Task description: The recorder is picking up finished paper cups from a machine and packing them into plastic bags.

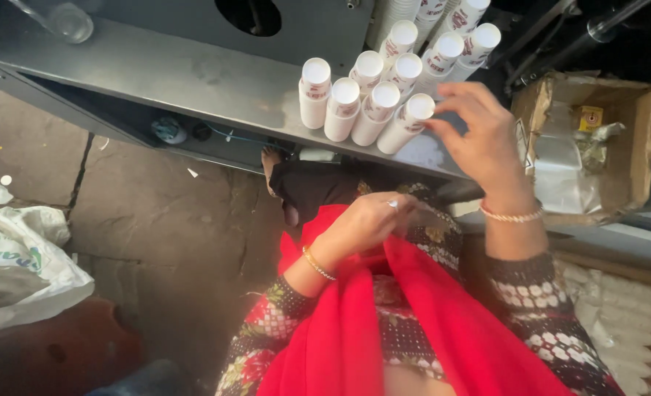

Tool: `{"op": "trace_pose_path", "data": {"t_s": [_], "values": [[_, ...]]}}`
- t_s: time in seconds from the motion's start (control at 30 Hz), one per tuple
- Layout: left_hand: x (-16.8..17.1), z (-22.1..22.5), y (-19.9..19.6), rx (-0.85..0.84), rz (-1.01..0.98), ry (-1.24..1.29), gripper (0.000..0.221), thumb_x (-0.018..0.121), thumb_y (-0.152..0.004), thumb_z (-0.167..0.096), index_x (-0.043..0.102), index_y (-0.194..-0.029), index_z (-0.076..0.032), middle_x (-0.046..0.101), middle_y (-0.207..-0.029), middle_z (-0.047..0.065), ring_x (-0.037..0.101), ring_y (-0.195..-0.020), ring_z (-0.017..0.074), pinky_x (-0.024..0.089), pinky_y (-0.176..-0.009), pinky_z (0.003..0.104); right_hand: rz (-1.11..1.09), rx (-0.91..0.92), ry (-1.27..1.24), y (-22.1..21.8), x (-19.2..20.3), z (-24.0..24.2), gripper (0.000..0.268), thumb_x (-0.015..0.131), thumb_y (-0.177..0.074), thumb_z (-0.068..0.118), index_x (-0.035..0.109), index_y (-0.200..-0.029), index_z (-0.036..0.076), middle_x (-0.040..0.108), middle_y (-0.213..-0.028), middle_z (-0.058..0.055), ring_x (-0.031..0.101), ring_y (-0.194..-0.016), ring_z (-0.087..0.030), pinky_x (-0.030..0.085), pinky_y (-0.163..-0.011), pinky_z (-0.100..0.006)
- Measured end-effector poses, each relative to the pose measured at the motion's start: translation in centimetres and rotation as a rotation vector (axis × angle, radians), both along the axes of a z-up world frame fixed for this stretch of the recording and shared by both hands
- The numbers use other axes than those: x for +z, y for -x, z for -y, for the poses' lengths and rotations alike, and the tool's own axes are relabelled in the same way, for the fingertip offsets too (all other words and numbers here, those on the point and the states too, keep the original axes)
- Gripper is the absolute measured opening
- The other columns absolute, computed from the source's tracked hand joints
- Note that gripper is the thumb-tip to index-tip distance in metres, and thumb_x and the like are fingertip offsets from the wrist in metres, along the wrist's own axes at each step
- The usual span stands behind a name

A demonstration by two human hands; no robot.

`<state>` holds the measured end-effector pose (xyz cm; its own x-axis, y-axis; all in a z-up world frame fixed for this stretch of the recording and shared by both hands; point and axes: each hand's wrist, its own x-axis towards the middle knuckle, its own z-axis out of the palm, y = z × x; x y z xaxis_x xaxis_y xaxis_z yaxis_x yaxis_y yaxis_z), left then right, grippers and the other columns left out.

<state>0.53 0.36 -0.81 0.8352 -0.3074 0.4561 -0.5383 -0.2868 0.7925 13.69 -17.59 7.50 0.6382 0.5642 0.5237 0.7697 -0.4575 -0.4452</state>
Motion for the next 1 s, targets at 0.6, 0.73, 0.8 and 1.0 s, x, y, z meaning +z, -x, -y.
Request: {"op": "trace_pose_path", "data": {"t_s": [0.6, 0.73, 0.8, 1.0], "values": [[0.8, -0.1, 0.2, -0.006, -0.358, 0.710, 0.008, 0.062, -0.101, -0.007, 0.068, -0.098, -0.003, 0.067, -0.103, 0.006, 0.062, -0.103, 0.0167, 0.048, -0.095, 0.032, -1.074, 0.226, -0.645, 7.5, -6.2, 4.3, 0.020, 0.063, -0.105, 0.017, 0.069, -0.100, -0.001, 0.070, -0.093, -0.008, 0.065, -0.087, -0.014, 0.054, -0.080, -0.028], [-0.9, 1.0, 0.2, -0.136, -0.590, 0.754, 0.024, 0.059, -0.107, -0.013, 0.063, -0.086, -0.002, 0.066, -0.085, 0.007, 0.061, -0.083, 0.0171, 0.049, -0.078, 0.032, -0.636, 0.186, -0.318, 8.5, -2.6, 3.1, 0.007, 0.069, -0.098, 0.007, 0.068, -0.096, 0.001, 0.062, -0.086, -0.008, 0.060, -0.078, -0.016, 0.048, -0.069, -0.030], [-0.8, 1.7, 0.1, -0.071, -0.588, 0.590, 0.026, 0.061, -0.106, -0.013, 0.061, -0.083, -0.001, 0.065, -0.079, 0.008, 0.059, -0.076, 0.0185, 0.049, -0.071, 0.033, -0.447, 0.167, -0.232, 8.5, -3.0, 2.5, 0.004, 0.071, -0.095, 0.003, 0.067, -0.095, 0.002, 0.061, -0.085, -0.008, 0.061, -0.076, -0.018, 0.048, -0.066, -0.031], [1.4, 2.8, -0.3, 0.111, 0.120, 0.026, 0.007, 0.067, -0.096, -0.009, 0.063, -0.094, -0.003, 0.062, -0.086, 0.014, 0.061, -0.082, 0.0336, 0.050, -0.073, 0.041, -0.176, 0.027, -0.204, 5.2, -9.6, 2.1, 0.005, 0.067, -0.098, 0.001, 0.062, -0.098, 0.004, 0.065, -0.086, -0.009, 0.065, -0.076, -0.023, 0.051, -0.068, -0.033]]}}
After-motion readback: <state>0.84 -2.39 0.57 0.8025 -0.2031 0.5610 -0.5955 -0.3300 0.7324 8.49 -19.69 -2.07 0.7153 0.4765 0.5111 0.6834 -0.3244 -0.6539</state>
